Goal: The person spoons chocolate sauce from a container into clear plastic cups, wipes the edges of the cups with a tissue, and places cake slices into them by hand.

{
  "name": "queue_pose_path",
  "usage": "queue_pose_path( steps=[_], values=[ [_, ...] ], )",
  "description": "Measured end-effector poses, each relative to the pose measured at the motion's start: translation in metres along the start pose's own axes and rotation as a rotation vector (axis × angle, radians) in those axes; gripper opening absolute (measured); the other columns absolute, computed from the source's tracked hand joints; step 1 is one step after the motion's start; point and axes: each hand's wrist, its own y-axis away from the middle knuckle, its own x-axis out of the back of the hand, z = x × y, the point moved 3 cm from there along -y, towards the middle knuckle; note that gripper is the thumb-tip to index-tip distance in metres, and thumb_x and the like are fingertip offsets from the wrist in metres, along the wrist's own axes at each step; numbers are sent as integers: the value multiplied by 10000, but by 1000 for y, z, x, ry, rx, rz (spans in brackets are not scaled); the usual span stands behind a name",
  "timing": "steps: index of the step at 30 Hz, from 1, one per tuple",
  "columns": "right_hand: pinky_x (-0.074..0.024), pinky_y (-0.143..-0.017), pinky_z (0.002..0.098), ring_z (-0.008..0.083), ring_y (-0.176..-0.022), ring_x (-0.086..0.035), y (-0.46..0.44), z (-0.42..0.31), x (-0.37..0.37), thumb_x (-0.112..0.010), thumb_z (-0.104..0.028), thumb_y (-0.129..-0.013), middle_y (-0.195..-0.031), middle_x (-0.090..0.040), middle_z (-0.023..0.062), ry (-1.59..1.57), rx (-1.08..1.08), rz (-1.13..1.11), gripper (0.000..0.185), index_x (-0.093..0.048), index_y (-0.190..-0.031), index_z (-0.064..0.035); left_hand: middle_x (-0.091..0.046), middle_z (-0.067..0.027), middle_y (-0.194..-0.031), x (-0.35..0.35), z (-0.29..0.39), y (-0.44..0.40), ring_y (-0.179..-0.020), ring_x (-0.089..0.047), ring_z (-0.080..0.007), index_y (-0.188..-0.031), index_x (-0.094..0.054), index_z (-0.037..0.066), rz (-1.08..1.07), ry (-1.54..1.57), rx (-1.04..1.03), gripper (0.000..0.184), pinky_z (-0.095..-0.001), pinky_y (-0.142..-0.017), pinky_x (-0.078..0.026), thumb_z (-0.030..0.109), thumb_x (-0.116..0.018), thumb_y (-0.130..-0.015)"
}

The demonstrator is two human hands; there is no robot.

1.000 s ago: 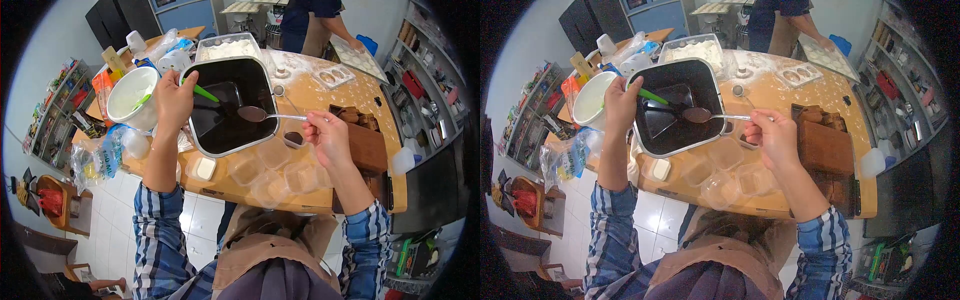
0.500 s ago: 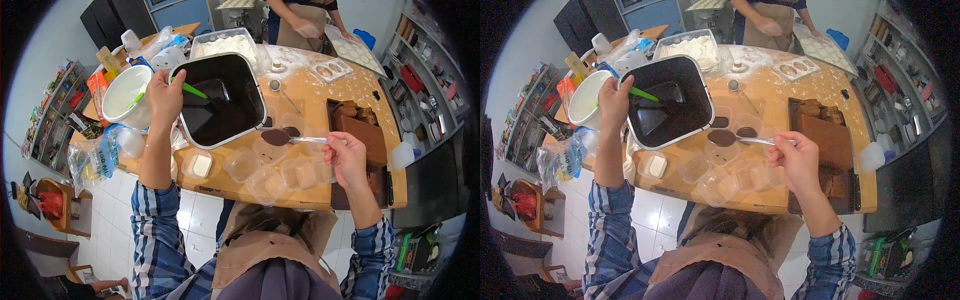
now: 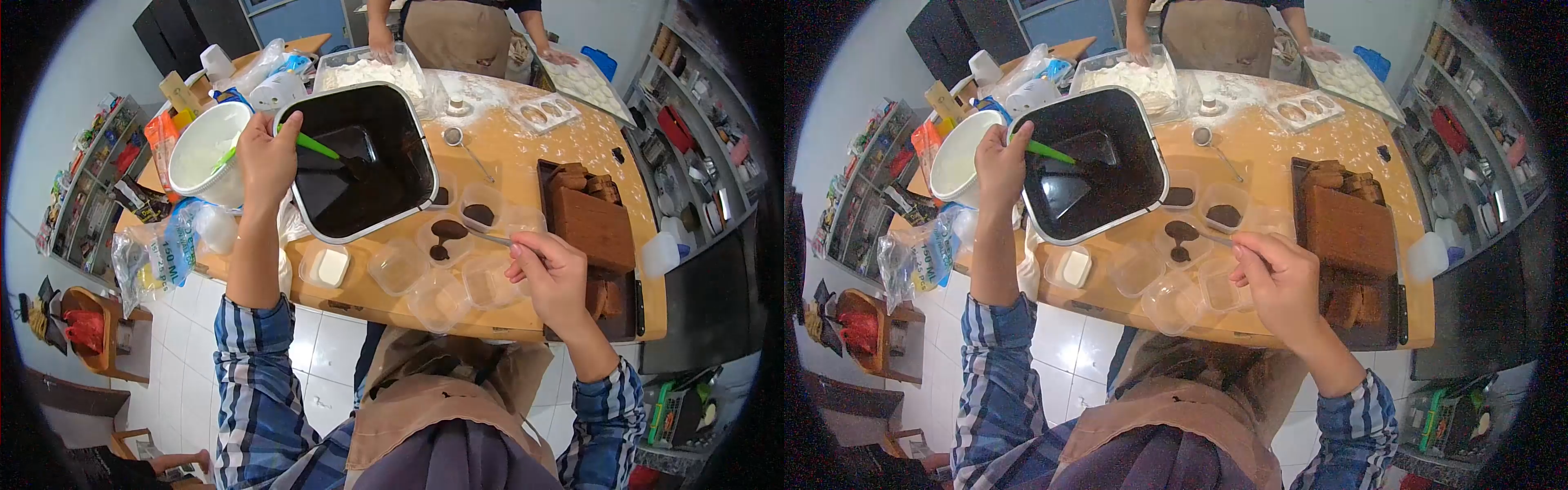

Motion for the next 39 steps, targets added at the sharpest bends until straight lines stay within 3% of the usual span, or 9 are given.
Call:
queue_pose_path(
  steps=[4,7,18,28,39],
  values=[
    [-484,-511,224,139,-587,-617,2,-16,4,-550,29,-818,-741,-594,106,125,121,-15,108,-612,-905,50,-495,14,-627,2,1,0,-565,-416,-54,-703,-524,24,-20,-77,43,236,-224,-497,-343,195,-656,-798],
    [-482,-514,224,143,-596,-618,4,-27,6,-553,38,-813,-739,-591,108,178,197,-6,115,-611,-912,47,-465,3,-562,2,7,2,-522,-378,-73,-646,-487,19,26,-46,18,283,-256,-459,-320,191,-670,-775],
    [-481,-539,263,197,-623,-603,18,-35,1,-595,59,-749,-782,-589,126,376,405,-31,180,-608,-926,29,-492,6,-577,2,7,3,-524,-398,-66,-690,-530,13,2,-8,30,235,-242,-461,-322,183,-666,-779],
    [-474,-551,288,237,-641,-588,26,-19,-5,-618,38,-734,-789,-582,130,428,424,-53,203,-608,-936,12,-493,16,-616,2,1,1,-546,-413,-47,-705,-509,29,-28,-13,0,240,-216,-472,-334,194,-654,-804],
    [-476,-561,296,253,-654,-585,30,-12,-8,-621,32,-734,-803,-580,136,466,446,-77,197,-603,-930,20,-499,-12,-586,2,6,4,-539,-402,-84,-676,-503,6,15,-47,31,283,-258,-481,-345,204,-682,-770]
  ],
)
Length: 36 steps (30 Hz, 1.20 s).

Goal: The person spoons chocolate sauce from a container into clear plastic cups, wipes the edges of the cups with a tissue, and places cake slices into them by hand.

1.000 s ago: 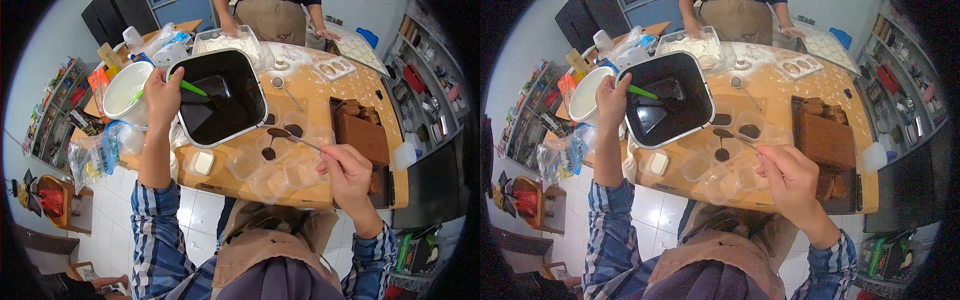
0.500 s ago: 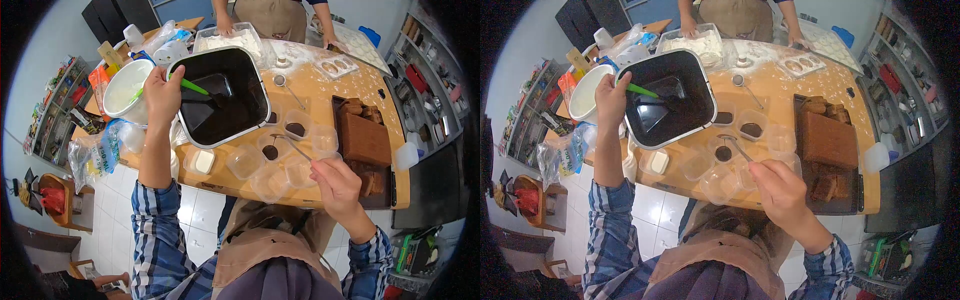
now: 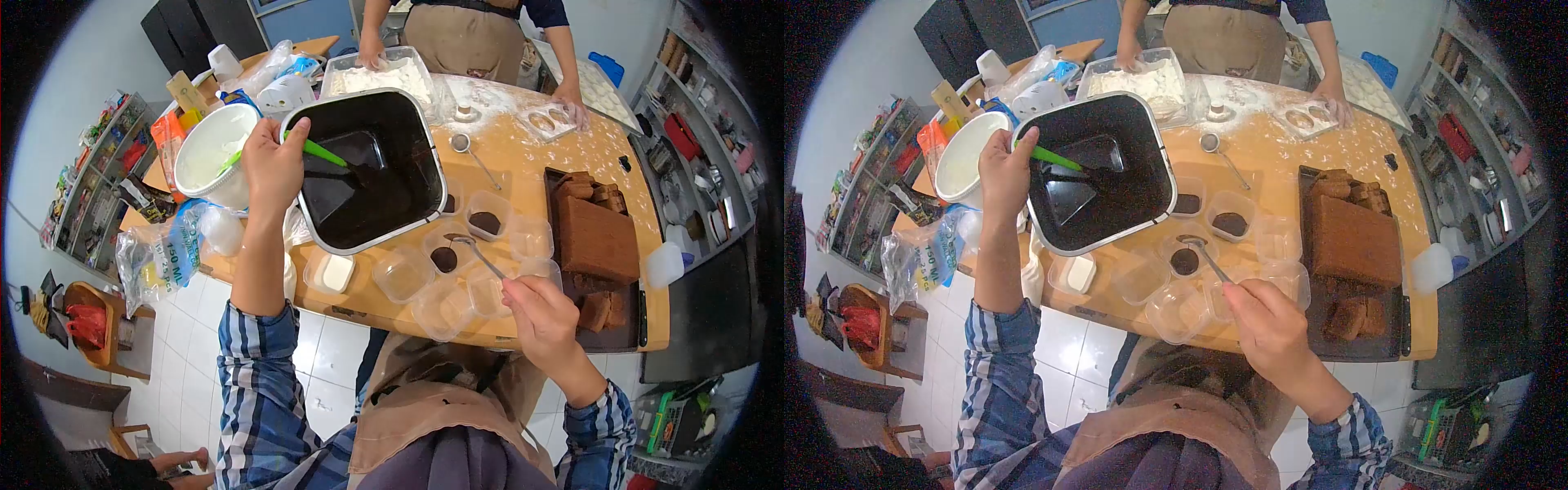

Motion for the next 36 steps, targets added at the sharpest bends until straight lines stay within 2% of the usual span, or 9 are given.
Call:
queue_pose_path(
  steps=[4,6,12,15,19,24,28,36],
  values=[
    [-479,-556,286,235,-650,-600,4,11,-4,-596,45,-743,-768,-584,138,-61,-76,18,178,-604,-920,32,-469,20,-608,0,9,4,-551,-395,-54,-673,-480,37,-36,-7,4,273,-227,-476,-326,205,-659,-793],
    [-483,-541,273,207,-618,-608,6,22,-5,-579,45,-761,-748,-592,129,-106,-153,33,160,-603,-919,41,-490,-4,-592,-1,5,2,-545,-400,-75,-670,-494,15,-19,0,-9,284,-252,-481,-339,208,-672,-778],
    [-498,-489,246,135,-528,-594,6,53,-6,-555,-53,-837,-708,-603,96,-686,-843,291,133,-590,-937,27,-497,-26,-581,-3,-3,-1,-553,-405,-92,-659,-489,-2,-2,-7,-31,298,-275,-487,-345,201,-678,-766],
    [-494,-470,249,134,-524,-590,7,66,-3,-558,-81,-839,-688,-602,106,-728,-934,326,121,-581,-916,9,-490,-40,-573,-5,-8,-3,-552,-402,-102,-656,-485,-7,-2,6,-35,303,-282,-486,-342,199,-682,-757],
    [-481,-450,240,129,-500,-576,14,79,-5,-565,-76,-827,-683,-603,102,-886,-1003,385,97,-574,-881,4,-481,-57,-563,-5,1,2,-548,-398,-114,-651,-477,-10,-1,85,-38,314,-293,-485,-341,202,-687,-748],
    [-471,-442,228,121,-488,-561,11,82,-1,-571,-65,-813,-672,-601,93,-974,-1025,448,94,-570,-878,3,-494,-60,-571,-6,-9,-1,-546,-404,-115,-657,-478,-10,4,-11,-31,308,-296,-490,-351,201,-680,-754],
    [-468,-442,226,114,-493,-558,1,79,8,-574,-71,-816,-675,-603,92,-997,-981,460,99,-571,-883,1,-485,-57,-571,-8,-6,1,-548,-396,-119,-656,-467,-11,-4,68,-11,316,-301,-488,-347,204,-678,-755],
    [-486,-469,237,138,-525,-578,-42,59,4,-590,-90,-822,-697,-609,104,-1053,-831,409,145,-579,-918,18,-438,-40,-553,-14,-4,5,-540,-368,-116,-647,-444,-7,-5,21,-47,335,-301,-479,-329,210,-674,-758]
  ],
)
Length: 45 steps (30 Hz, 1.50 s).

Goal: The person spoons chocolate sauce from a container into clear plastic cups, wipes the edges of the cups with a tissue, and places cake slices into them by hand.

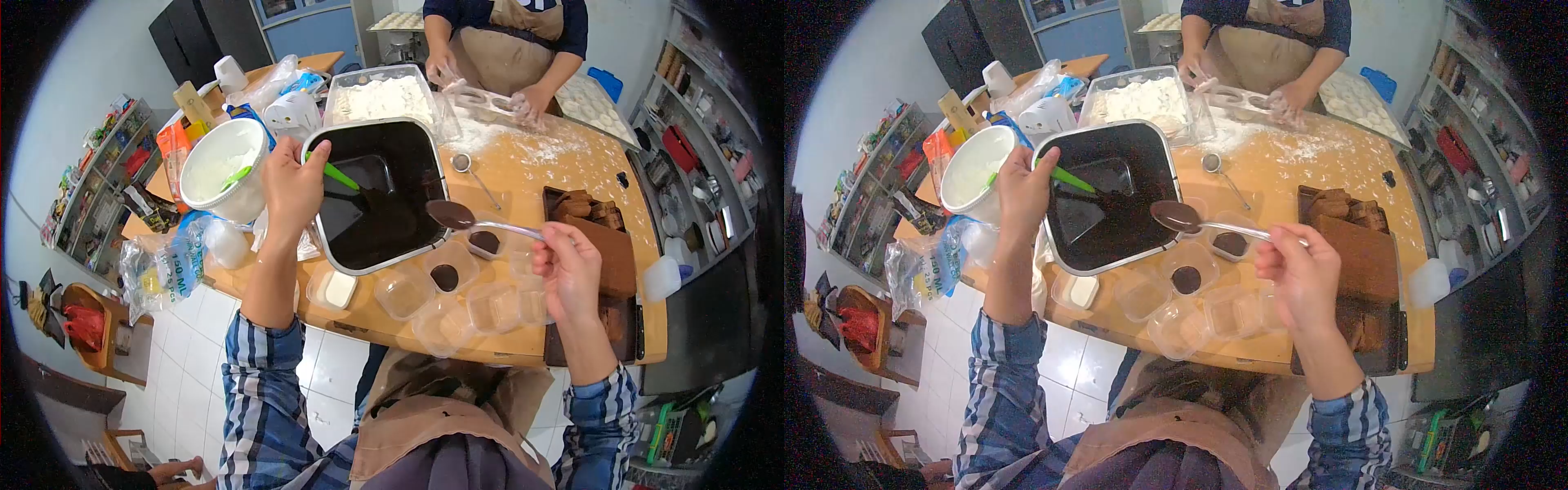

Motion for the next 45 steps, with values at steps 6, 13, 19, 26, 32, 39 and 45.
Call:
queue_pose_path(
  steps=[6,13,19,26,32,39,45],
  values=[
    [-493,-500,230,130,-550,-592,-7,24,-54,-560,-69,-842,-700,-604,95,218,142,-156,158,-582,-946,48,-435,-46,-545,-2,4,2,-538,-367,-116,-647,-448,-9,-7,12,-45,320,-299,-482,-329,190,-671,-762],
    [-435,-445,211,113,-506,-572,-15,57,-72,-530,-46,-841,-682,-599,70,521,259,-267,116,-600,-889,34,-477,-79,-549,3,24,9,-525,-389,-132,-655,-471,-20,-13,-38,-83,303,-309,-481,-333,182,-673,-758],
    [-476,-448,235,132,-521,-574,-24,79,-59,-550,-66,-840,-694,-604,110,237,-208,-135,131,-574,-899,49,-474,-94,-535,4,26,12,-503,-400,-159,-664,-476,-24,-42,-38,-59,291,-315,-482,-342,172,-673,-750],
    [-485,-471,230,127,-544,-580,-19,75,-50,-574,-78,-833,-702,-611,98,66,-282,-109,139,-571,-909,39,-480,-98,-537,7,28,10,-506,-411,-160,-660,-472,-28,-18,-18,-59,299,-316,-482,-345,176,-671,-752],
    [-478,-465,228,124,-538,-579,-17,54,-51,-594,-79,-821,-694,-611,93,51,-250,-114,130,-576,-899,23,-484,-78,-545,10,28,9,-523,-405,-133,-659,-471,-25,-17,-9,-34,295,-304,-486,-345,169,-668,-759],
    [-485,-464,224,123,-532,-581,-16,42,-51,-596,-76,-818,-700,-612,96,37,-224,-134,137,-578,-907,26,-496,-67,-558,13,13,4,-535,-401,-116,-660,-478,-23,5,35,-20,288,-296,-484,-343,165,-673,-757],
    [-489,-465,225,123,-536,-585,-10,35,-50,-595,-77,-818,-709,-616,106,29,-209,-161,148,-578,-917,31,-519,-79,-573,20,12,1,-543,-427,-123,-680,-501,-29,15,-29,-11,275,-294,-499,-366,169,-677,-751]
  ],
)
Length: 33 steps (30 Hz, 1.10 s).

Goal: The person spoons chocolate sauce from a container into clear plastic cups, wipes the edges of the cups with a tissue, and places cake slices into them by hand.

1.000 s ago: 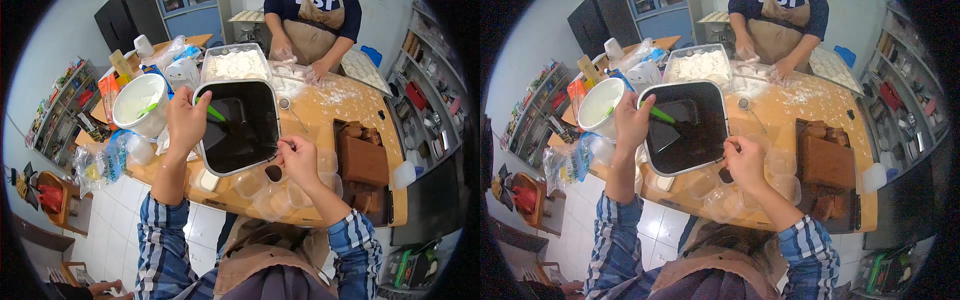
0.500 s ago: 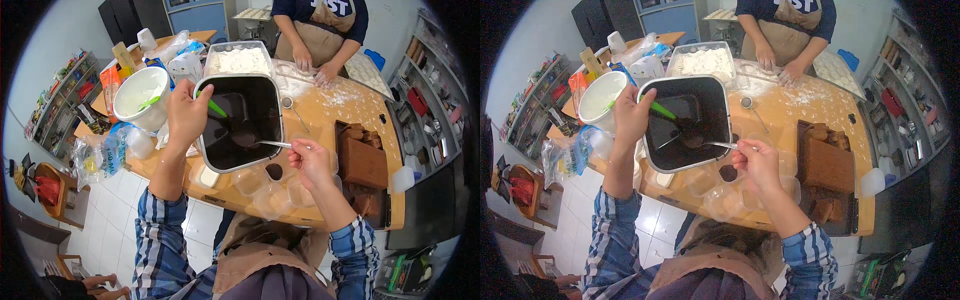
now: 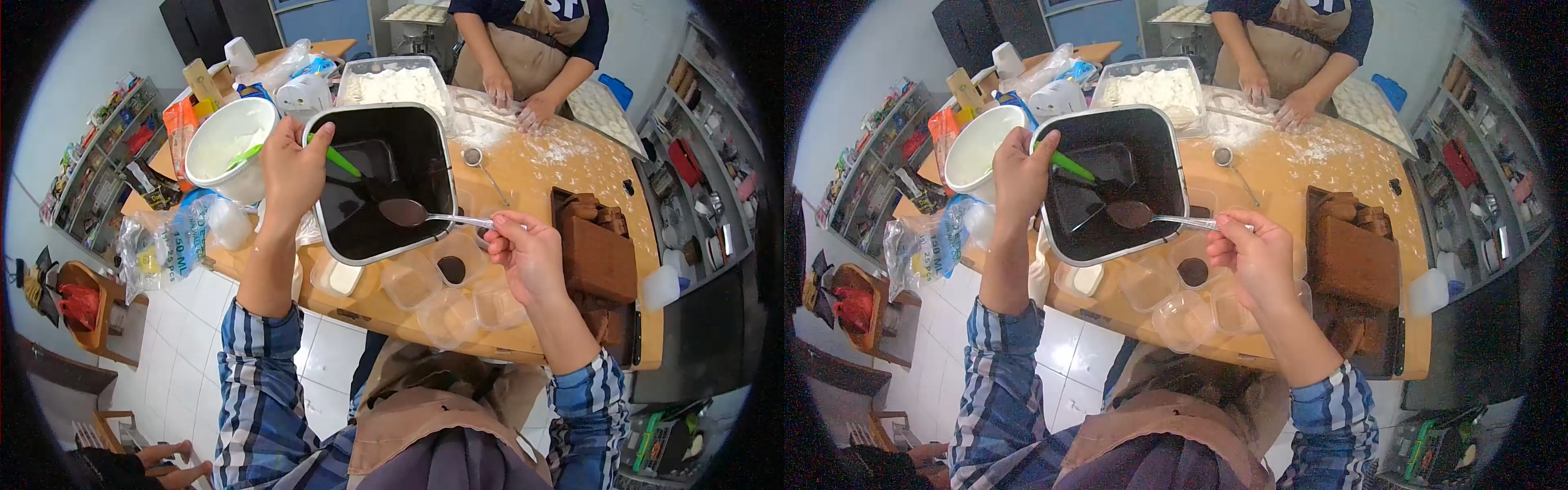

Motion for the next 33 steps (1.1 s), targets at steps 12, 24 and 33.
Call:
queue_pose_path(
  steps=[12,24,33],
  values=[
    [-469,-440,224,120,-503,-570,27,-6,16,-595,-73,-816,-695,-618,105,13,-3,-16,138,-589,-911,27,-514,-59,-591,3,-19,-17,-542,-423,-115,-674,-512,-21,62,-50,37,295,-289,-498,-364,208,-681,-753],
    [-500,-487,239,133,-556,-595,45,18,18,-561,-52,-843,-701,-607,111,334,11,-45,155,-587,-952,55,-495,-83,-570,3,-29,-23,-548,-414,-140,-652,-492,-29,87,-86,54,333,-314,-512,-367,225,-691,-733],
    [-500,-526,229,134,-608,-613,62,13,4,-556,-6,-829,-780,-600,107,555,289,-180,129,-618,-922,60,-511,-63,-585,6,-11,-15,-553,-416,-110,-685,-512,-33,61,-22,63,290,-289,-505,-366,193,-684,-746]
  ],
)
